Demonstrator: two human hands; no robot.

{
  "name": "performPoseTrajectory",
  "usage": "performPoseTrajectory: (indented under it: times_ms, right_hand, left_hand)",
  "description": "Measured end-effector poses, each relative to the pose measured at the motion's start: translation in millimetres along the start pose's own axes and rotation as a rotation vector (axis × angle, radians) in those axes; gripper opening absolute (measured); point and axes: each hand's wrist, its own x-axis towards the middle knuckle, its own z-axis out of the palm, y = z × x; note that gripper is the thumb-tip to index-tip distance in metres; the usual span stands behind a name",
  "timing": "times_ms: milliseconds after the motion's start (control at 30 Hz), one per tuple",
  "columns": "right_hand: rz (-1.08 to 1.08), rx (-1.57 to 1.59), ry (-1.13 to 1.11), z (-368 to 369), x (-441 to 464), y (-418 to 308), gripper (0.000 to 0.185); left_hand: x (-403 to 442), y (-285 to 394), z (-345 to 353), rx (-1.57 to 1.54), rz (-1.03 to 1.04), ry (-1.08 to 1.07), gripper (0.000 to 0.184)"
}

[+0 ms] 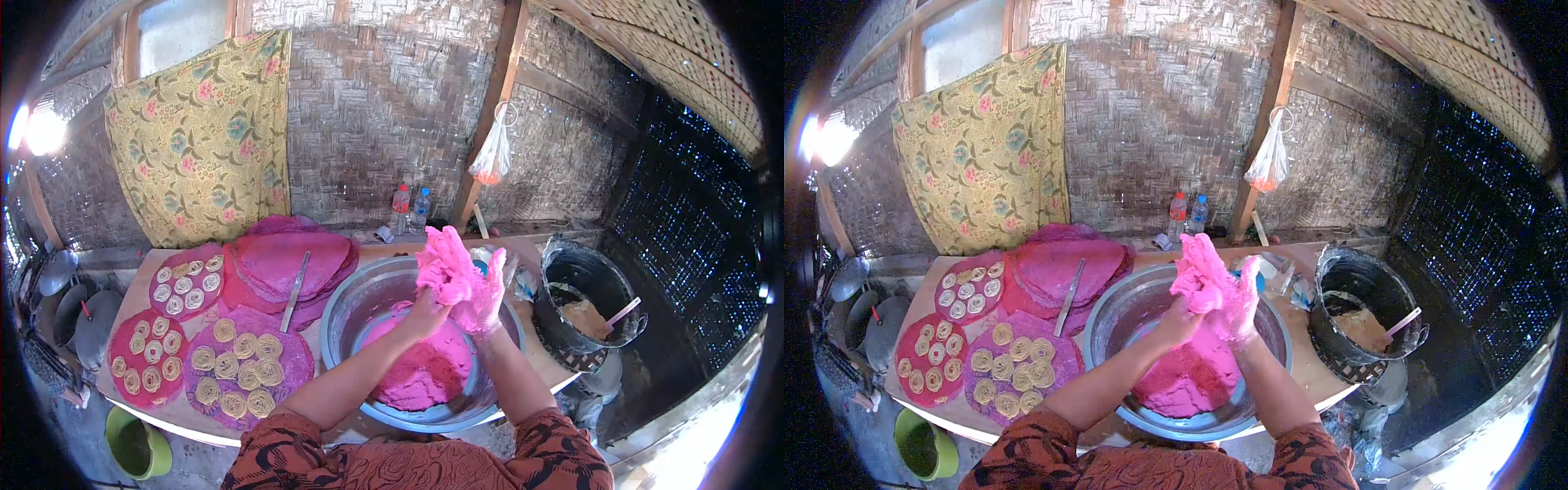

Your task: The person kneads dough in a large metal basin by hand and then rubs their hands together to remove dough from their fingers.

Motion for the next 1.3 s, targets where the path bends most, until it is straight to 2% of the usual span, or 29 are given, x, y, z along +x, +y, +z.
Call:
performPoseTrajectory:
  times_ms: [67,133,167,233,367,400,467,533,567,667,700,733,767,800,867,900,967,1000,1033,1067,1100,1167,1200,1267,1300]
  right_hand:
    - [-0.02,-0.084,0.024,-4.2,-1.0,5.2,0.092]
    - [-0.011,-0.085,0.012,-5.1,-1.0,8.1,0.088]
    - [-0.013,-0.145,0.053,-7.6,-1.8,11.7,0.086]
    - [-0.021,-0.228,0.059,-11.1,-0.6,19.6,0.085]
    - [-0.009,-0.427,0.045,-19.5,-2.3,30.1,0.084]
    - [-0.006,-0.538,0.031,-19.3,-3.6,30.4,0.083]
    - [0.027,-0.547,0.019,-32.8,-8.5,32.3,0.082]
    - [0.117,-0.67,0.011,-42.6,-13.5,35.0,0.082]
    - [0.069,-0.69,-0.015,-34.9,-11.5,33.5,0.083]
    - [0.1,-0.729,-0.024,-41.6,-14.5,33.4,0.073]
    - [0.11,-0.743,-0.028,-40.1,-14.6,32.3,0.07]
    - [0.046,-0.757,-0.038,-24.0,-11.5,26.5,0.08]
    - [-0.017,-0.77,-0.05,-11.5,-8.5,22.2,0.089]
    - [-0.054,-0.812,0.015,-8.4,-9.0,16.7,0.098]
    - [-0.102,-0.773,0.082,-7.3,-2.5,3.2,0.102]
    - [-0.105,-0.773,0.075,-6.8,-1.9,-1.8,0.102]
    - [-0.022,-0.541,0.157,-5.9,0.0,-8.1,0.099]
    - [-0.024,-0.544,0.155,-13.1,1.6,-5.4,0.099]
    - [0.035,-0.305,0.121,-26.6,2.2,0.4,0.094]
    - [0.094,-0.066,0.088,-33.7,1.0,4.5,0.09]
    - [0.081,0.04,0.093,-28.8,0.8,10.7,0.088]
    - [0.031,-0.141,0.122,-23.8,-1.7,16.3,0.086]
    - [0.024,-0.195,0.165,-24.8,-3.4,18.8,0.084]
    - [0.072,-0.163,0.187,-30.3,-3.4,23.5,0.083]
    - [0.119,-0.132,0.209,-32.4,-4.0,25.0,0.083]
  left_hand:
    - [7.1,41.1,1.4,-0.245,-0.04,0.144,0.034]
    - [10.5,2.8,13.2,-0.452,-0.104,0.174,0.036]
    - [12.8,20.7,2.6,-0.684,-0.278,0.197,0.038]
    - [22.0,69.3,-11.2,-0.904,-0.325,0.291,0.043]
    - [27.1,58.7,-18.2,-0.959,-0.37,0.293,0.046]
    - [29.0,57.4,-18.3,-0.957,-0.315,0.322,0.042]
    - [29.4,53.3,-19.5,-0.958,-0.266,0.351,0.039]
    - [27.9,47.9,-26.0,-0.995,-0.464,0.345,0.029]
    - [28.8,45.1,-28.9,-0.987,-0.508,0.341,0.022]
    - [37.5,39.9,-39.6,-0.978,-0.501,0.449,0.02]
    - [31.3,39.7,-46.6,-0.933,-0.56,0.419,0.017]
    - [30.8,30.9,-53.8,-0.931,-0.561,0.419,0.017]
    - [35.8,32.9,-64.0,-0.799,-0.374,0.494,0.019]
    - [33.4,37.2,-67.1,-0.802,-0.416,0.528,0.02]
    - [33.9,82.1,-79.4,-0.809,-0.498,0.599,0.024]
    - [26.3,55.8,-75.8,-0.417,-0.3,0.534,0.024]
    - [34.2,49.8,-72.3,-0.781,-0.065,0.27,0.031]
    - [26.7,31.9,-60.4,-0.782,-0.061,0.269,0.031]
    - [8.2,-2.7,-41.1,-0.644,-0.19,0.154,0.028]
    - [5.2,-7.1,-29.5,-0.577,-0.256,0.099,0.028]
    - [2.3,-11.0,-18.0,-0.509,-0.317,0.039,0.027]
    - [10.8,28.7,-7.8,-0.41,-0.107,-0.087,0.041]
    - [14.5,42.1,-6.9,-0.409,-0.109,-0.085,0.041]
    - [21.1,61.8,-7.2,-0.78,-0.261,0.186,0.047]
    - [22.2,66.2,-8.8,-0.783,-0.262,0.186,0.047]
